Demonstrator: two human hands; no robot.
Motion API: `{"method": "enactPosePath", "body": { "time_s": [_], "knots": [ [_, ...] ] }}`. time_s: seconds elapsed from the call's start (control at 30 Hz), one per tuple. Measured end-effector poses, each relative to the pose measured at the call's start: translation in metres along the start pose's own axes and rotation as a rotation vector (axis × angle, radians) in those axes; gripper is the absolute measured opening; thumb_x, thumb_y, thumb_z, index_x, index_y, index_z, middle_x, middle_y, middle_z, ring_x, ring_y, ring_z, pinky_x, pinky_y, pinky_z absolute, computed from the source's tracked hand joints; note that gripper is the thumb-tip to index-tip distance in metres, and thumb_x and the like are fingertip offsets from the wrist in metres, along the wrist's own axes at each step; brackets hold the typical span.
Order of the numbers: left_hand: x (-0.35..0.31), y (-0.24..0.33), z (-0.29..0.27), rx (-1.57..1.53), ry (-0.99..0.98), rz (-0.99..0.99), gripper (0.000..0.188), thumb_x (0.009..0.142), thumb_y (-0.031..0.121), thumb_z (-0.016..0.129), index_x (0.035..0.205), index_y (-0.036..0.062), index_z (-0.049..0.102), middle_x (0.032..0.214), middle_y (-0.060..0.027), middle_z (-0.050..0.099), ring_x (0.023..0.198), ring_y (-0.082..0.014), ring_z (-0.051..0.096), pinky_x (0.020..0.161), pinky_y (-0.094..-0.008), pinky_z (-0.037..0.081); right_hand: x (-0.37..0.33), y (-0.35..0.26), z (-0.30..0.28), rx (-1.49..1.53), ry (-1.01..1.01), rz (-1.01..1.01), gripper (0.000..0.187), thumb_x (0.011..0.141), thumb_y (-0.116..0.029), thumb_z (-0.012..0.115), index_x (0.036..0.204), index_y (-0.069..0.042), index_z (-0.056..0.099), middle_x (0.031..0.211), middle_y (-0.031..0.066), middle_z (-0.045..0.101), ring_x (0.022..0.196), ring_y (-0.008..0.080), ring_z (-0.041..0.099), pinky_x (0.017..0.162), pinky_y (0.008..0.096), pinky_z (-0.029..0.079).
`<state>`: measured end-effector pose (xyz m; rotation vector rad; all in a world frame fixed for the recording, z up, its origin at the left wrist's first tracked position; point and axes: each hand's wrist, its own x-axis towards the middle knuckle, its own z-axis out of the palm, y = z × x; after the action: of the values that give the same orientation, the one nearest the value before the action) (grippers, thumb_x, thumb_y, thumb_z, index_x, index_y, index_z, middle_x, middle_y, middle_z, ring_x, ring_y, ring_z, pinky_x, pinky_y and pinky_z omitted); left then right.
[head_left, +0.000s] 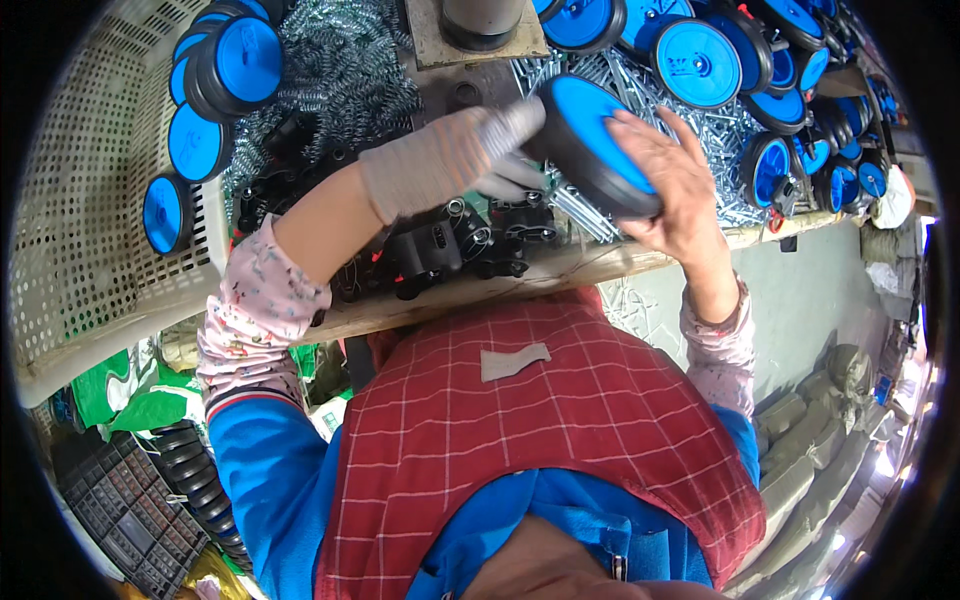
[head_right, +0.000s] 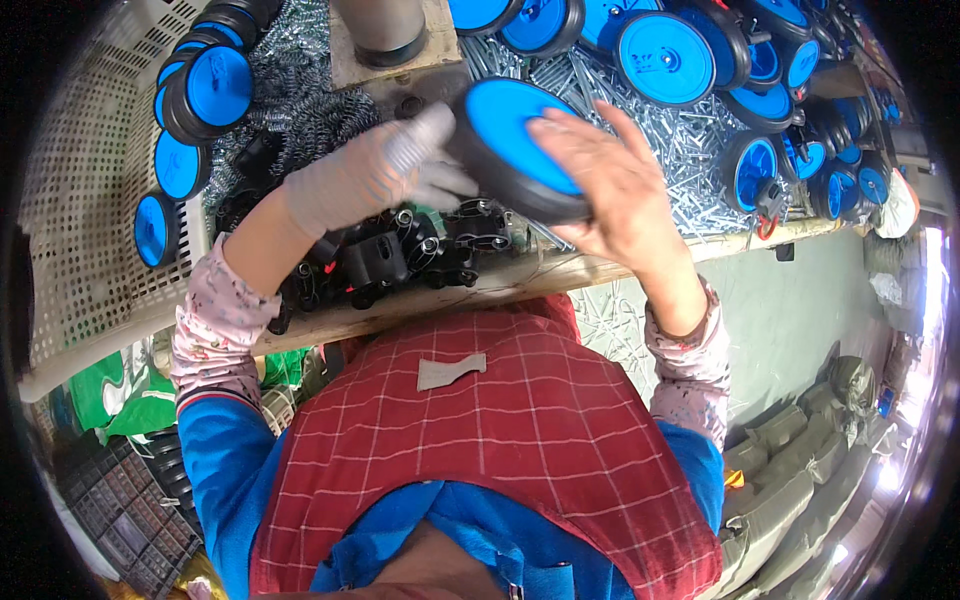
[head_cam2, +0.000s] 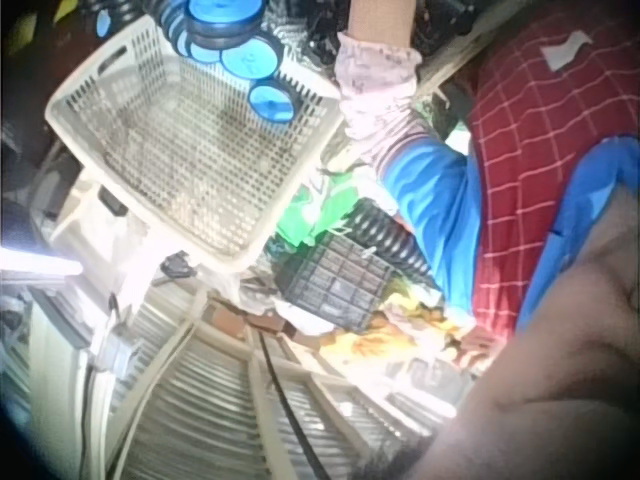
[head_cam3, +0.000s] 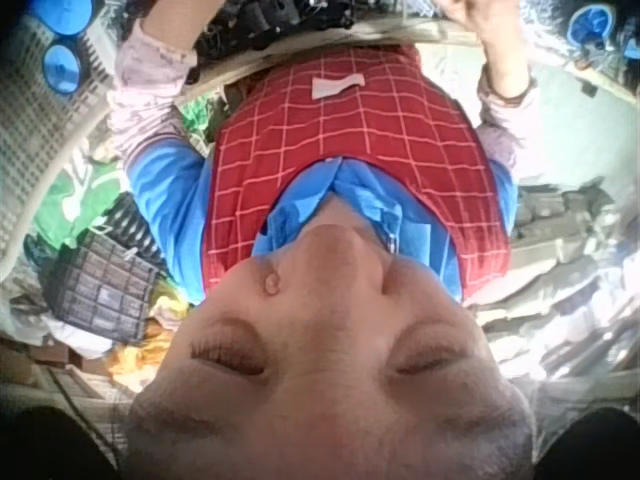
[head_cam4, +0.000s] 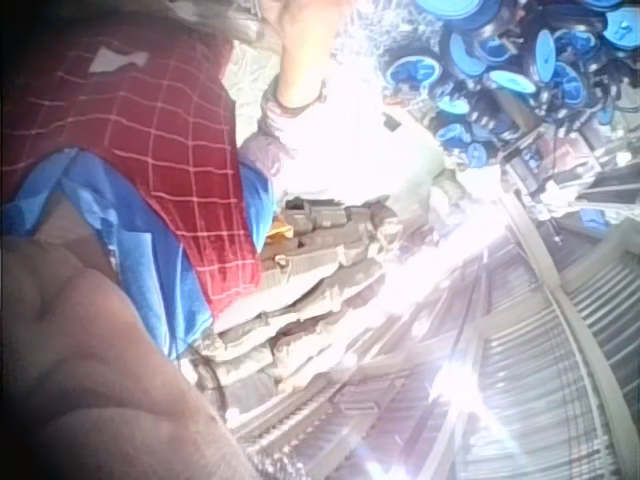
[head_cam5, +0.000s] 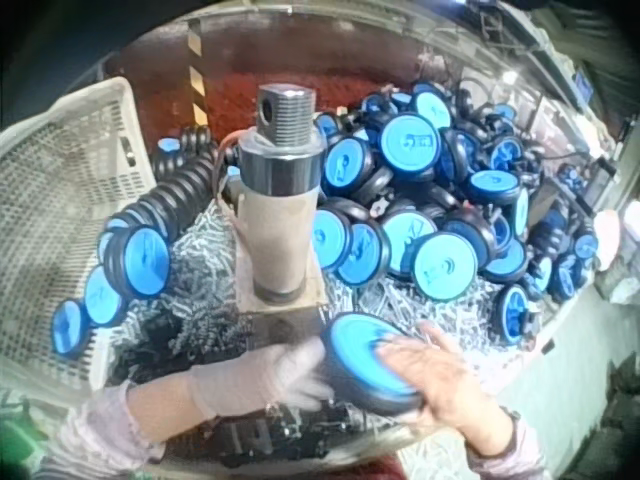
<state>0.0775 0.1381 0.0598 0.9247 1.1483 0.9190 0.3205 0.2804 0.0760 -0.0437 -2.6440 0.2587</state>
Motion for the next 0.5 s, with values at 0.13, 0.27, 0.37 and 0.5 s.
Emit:
{"method": "enactPosePath", "body": {
  "time_s": [0.13, 0.27, 0.37, 0.5],
  "knots": [
    [0.017, -0.021, -0.001, 1.216, -0.034, -0.121, 0.052, 0.092, 0.039, 0.067, 0.126, 0.0005, 0.057, 0.12, -0.0257, 0.064, 0.115, -0.0411, 0.06, 0.098, -0.0461, 0.048, -0.034, 0.016, 0.028, 0.451, 0.399, 0.712, 0.041, 0.085, -0.024, 0.075, 0.116, 0.001, 0.067, 0.099, 0.0077, 0.069, 0.091, 0.0137, 0.062, 0.087, 0.0306, 0.046],
    [0.037, -0.041, 0.01, 1.324, 0.006, -0.227, 0.064, 0.079, 0.039, 0.078, 0.121, -0.0044, 0.057, 0.117, -0.0272, 0.064, 0.115, -0.039, 0.061, 0.098, -0.0452, 0.049, -0.031, 0.028, 0.076, 1.019, 0.777, 0.956, 0.031, 0.091, -0.022, 0.073, 0.107, 0.003, 0.067, 0.098, 0.0051, 0.069, 0.086, 0.0106, 0.059, 0.08, 0.0261, 0.047],
    [0.02, -0.028, 0.01, 1.061, 0.164, -0.27, 0.061, 0.08, 0.039, 0.078, 0.121, -0.0022, 0.059, 0.124, -0.0263, 0.062, 0.12, -0.0388, 0.06, 0.099, -0.0438, 0.049, -0.017, 0.029, 0.098, 1.355, 0.889, 0.963, 0.034, 0.093, -0.015, 0.072, 0.119, 0.004, 0.062, 0.109, 0.0074, 0.068, 0.096, 0.0132, 0.062, 0.089, 0.0303, 0.048],
    [-0.006, -0.026, -0.011, 0.117, 0.449, -0.133, 0.051, 0.089, 0.035, 0.073, 0.122, -0.0019, 0.057, 0.112, -0.0157, 0.067, 0.104, -0.0277, 0.067, 0.086, -0.0385, 0.056, 0.0, 0.021, 0.116, 1.483, 0.877, 0.884, 0.036, 0.094, -0.015, 0.071, 0.122, 0.005, 0.06, 0.114, 0.0092, 0.067, 0.099, 0.0143, 0.062, 0.091, 0.0295, 0.048]
  ]
}}
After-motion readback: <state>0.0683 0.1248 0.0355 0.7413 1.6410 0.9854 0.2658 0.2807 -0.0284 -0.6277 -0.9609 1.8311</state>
